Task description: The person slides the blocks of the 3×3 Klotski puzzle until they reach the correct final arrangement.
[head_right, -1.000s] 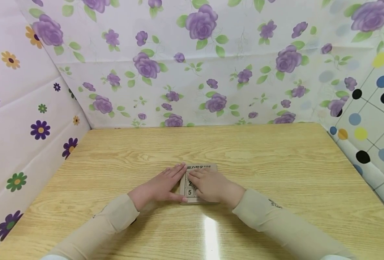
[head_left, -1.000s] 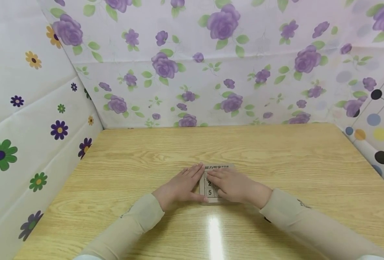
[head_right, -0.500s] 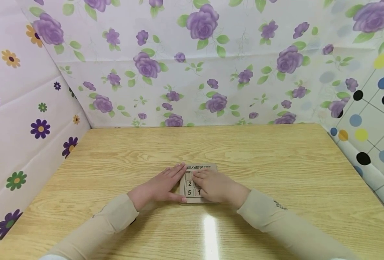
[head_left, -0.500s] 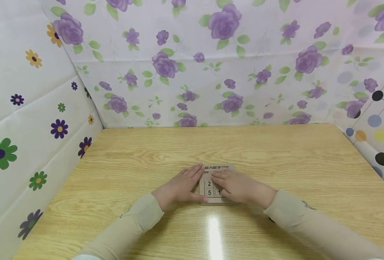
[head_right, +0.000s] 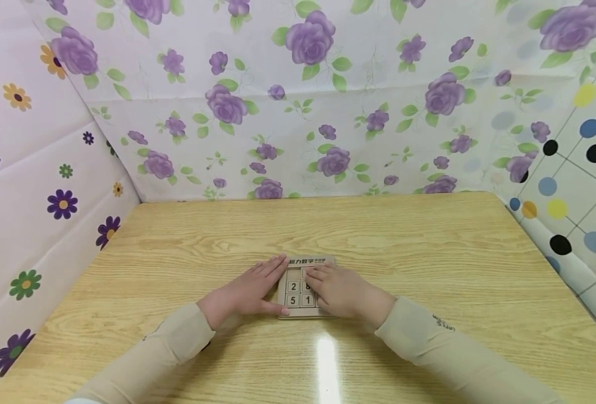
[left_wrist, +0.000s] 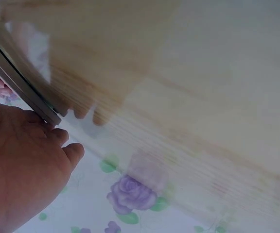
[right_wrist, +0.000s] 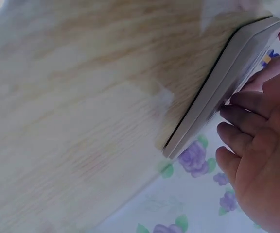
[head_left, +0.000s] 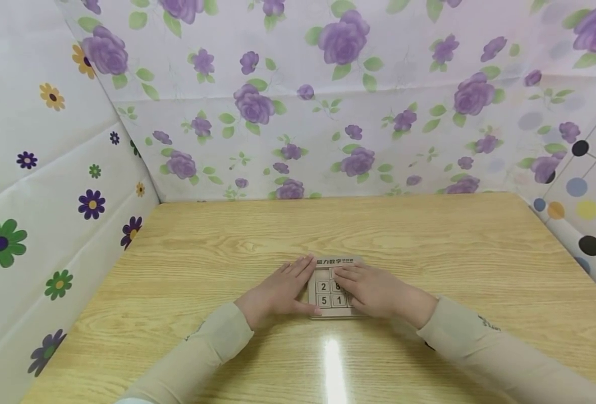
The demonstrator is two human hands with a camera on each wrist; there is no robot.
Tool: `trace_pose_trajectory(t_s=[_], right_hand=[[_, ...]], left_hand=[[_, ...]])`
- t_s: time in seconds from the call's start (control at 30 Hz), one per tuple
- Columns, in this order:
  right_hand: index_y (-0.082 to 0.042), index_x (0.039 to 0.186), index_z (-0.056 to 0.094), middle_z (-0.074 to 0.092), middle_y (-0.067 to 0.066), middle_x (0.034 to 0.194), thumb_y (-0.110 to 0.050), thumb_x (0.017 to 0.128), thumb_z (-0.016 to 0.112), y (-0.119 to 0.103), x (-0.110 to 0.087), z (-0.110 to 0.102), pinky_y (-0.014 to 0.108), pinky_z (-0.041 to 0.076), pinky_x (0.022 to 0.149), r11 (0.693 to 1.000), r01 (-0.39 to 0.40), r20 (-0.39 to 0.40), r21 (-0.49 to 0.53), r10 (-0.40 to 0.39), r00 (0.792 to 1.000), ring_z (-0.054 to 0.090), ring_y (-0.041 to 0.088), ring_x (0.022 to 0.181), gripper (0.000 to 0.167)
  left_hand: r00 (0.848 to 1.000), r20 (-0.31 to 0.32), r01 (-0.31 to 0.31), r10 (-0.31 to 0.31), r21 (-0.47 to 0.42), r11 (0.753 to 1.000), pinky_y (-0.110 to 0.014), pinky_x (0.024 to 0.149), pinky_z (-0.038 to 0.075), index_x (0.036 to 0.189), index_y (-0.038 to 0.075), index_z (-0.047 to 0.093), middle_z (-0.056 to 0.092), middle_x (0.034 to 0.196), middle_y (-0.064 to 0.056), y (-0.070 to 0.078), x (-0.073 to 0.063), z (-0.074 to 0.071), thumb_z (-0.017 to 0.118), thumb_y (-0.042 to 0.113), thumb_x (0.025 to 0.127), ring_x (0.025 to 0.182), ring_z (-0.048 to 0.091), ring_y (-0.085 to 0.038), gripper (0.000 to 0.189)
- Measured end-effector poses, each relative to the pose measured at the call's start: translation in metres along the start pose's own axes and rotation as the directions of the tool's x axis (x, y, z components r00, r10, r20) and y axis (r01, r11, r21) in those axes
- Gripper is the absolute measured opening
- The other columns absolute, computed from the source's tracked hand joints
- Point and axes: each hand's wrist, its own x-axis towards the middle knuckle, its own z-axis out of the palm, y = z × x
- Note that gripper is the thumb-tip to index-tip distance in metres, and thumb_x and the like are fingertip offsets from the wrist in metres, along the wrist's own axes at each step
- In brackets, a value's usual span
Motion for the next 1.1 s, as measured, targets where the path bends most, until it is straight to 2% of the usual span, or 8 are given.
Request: trace_pose_trajectory(t_s=[0.1, 0.27, 0.7, 0.97, 1.1], right_hand=[[0.001, 0.140, 0.045, 0.044, 0.014, 0.146, -0.018, 0.092, 0.046, -0.004, 0.001, 0.003, 0.044, 0.029, 0.116, 0.999, 0.028, -0.012, -0.023, -0.028, 1.000, 0.038, 0.029, 0.137, 0.051], [-0.001, 0.141, 0.044, 0.042, 0.013, 0.147, -0.020, 0.094, 0.044, -0.013, 0.002, 0.004, 0.044, 0.028, 0.116, 0.999, 0.049, -0.011, 0.004, -0.049, 0.999, 0.037, 0.029, 0.138, 0.050], [0.002, 0.139, 0.045, 0.042, 0.015, 0.147, -0.020, 0.094, 0.044, -0.011, 0.013, 0.004, 0.047, 0.027, 0.116, 0.999, -0.006, -0.030, 0.037, 0.007, 1.000, 0.035, 0.031, 0.138, 0.051], [0.001, 0.143, 0.040, 0.036, 0.014, 0.151, -0.021, 0.094, 0.043, -0.008, 0.018, 0.006, 0.049, 0.024, 0.117, 0.999, -0.034, 0.007, 0.019, 0.034, 0.999, 0.030, 0.030, 0.141, 0.053], [0.000, 0.143, 0.040, 0.035, 0.014, 0.151, -0.022, 0.095, 0.043, -0.008, 0.019, 0.005, 0.050, 0.023, 0.117, 0.999, -0.045, 0.012, 0.021, 0.045, 0.999, 0.029, 0.031, 0.142, 0.053]], left_hand=[[1.000, 0.006, 0.004, -0.004, 0.000, 1.000, -0.041, 0.121, 0.009, 0.154, 0.008, 0.004, 0.000, 0.161, -0.007, 0.000, 0.000, 0.001, 0.050, 0.073, 0.081, 0.148, 0.002, -0.024, 0.107], [1.000, 0.009, 0.000, 0.000, 0.003, 1.000, -0.042, 0.121, 0.009, 0.154, 0.009, 0.003, -0.001, 0.161, -0.006, -0.001, 0.002, 0.002, 0.049, 0.073, 0.081, 0.148, 0.001, -0.023, 0.107], [1.000, 0.011, 0.000, -0.001, 0.012, 1.000, -0.041, 0.121, 0.008, 0.153, 0.008, 0.002, -0.002, 0.161, -0.006, 0.000, 0.004, 0.001, 0.048, 0.073, 0.082, 0.148, 0.000, -0.023, 0.107], [1.000, 0.022, -0.004, 0.004, -0.023, 1.000, -0.041, 0.122, 0.008, 0.153, 0.007, 0.002, -0.002, 0.161, -0.008, 0.000, 0.002, 0.000, 0.051, 0.070, 0.082, 0.148, 0.000, -0.023, 0.106], [1.000, 0.021, 0.001, -0.001, -0.013, 1.000, -0.042, 0.121, 0.008, 0.153, 0.007, 0.002, -0.002, 0.161, -0.008, 0.000, 0.002, 0.000, 0.050, 0.071, 0.082, 0.148, 0.000, -0.023, 0.107]])
